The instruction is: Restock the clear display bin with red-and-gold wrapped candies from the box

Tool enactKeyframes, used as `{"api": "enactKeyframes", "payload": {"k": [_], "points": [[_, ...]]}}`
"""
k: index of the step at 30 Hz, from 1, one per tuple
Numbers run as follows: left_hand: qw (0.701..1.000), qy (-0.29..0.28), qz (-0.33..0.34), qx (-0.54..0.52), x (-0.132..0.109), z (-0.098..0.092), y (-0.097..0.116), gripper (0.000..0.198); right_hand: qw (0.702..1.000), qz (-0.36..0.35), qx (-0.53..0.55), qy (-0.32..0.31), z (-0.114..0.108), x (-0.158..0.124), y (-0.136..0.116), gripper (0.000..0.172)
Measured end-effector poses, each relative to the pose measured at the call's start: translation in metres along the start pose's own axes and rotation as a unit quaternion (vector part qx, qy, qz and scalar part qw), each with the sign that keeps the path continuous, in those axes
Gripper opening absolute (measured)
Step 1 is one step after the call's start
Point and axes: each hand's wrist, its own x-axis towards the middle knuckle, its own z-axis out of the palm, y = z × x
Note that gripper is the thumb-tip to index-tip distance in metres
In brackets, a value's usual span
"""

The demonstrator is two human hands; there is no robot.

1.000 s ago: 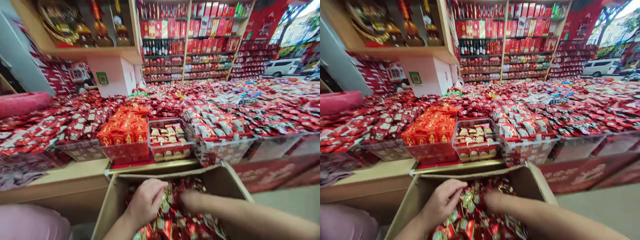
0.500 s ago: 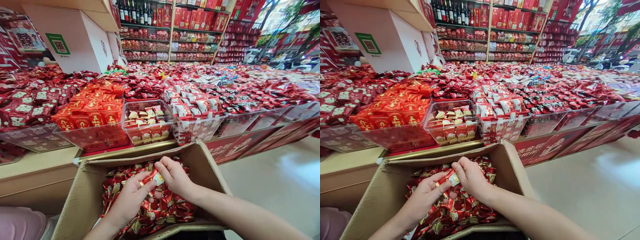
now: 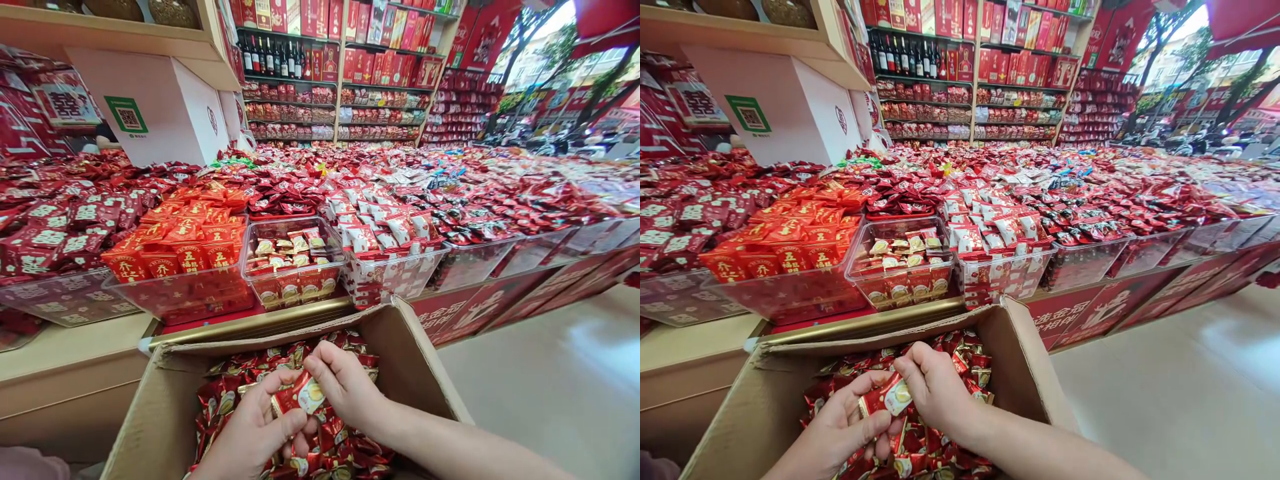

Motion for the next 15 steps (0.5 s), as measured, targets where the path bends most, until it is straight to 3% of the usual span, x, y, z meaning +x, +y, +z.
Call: {"api": "enactKeyframes", "payload": {"k": [3, 5, 9, 11, 13, 15], "points": [[0.999, 0.014, 0.013, -0.026, 0.001, -0.001, -0.001, 0.044, 0.999, -0.02, -0.033, 0.019, -0.002, 0.0, 0.001, 0.029], [0.995, 0.013, -0.014, -0.096, 0.0, -0.001, 0.002, 0.043, 0.993, -0.066, -0.088, 0.049, -0.006, 0.001, 0.003, 0.027], [0.964, -0.02, -0.095, -0.248, -0.002, 0.001, 0.015, 0.036, 0.94, -0.27, -0.2, 0.059, -0.014, 0.002, 0.001, 0.016], [0.96, 0.022, -0.07, -0.271, -0.004, 0.001, 0.021, 0.026, 0.903, -0.356, -0.24, 0.027, -0.017, -0.003, -0.003, 0.01], [0.963, 0.091, -0.021, -0.251, -0.006, 0.002, 0.025, 0.026, 0.881, -0.399, -0.255, -0.008, -0.019, -0.008, -0.006, 0.011], [0.965, 0.152, 0.027, -0.213, -0.008, 0.003, 0.029, 0.035, 0.904, -0.372, -0.211, -0.012, -0.017, -0.012, -0.007, 0.021]]}}
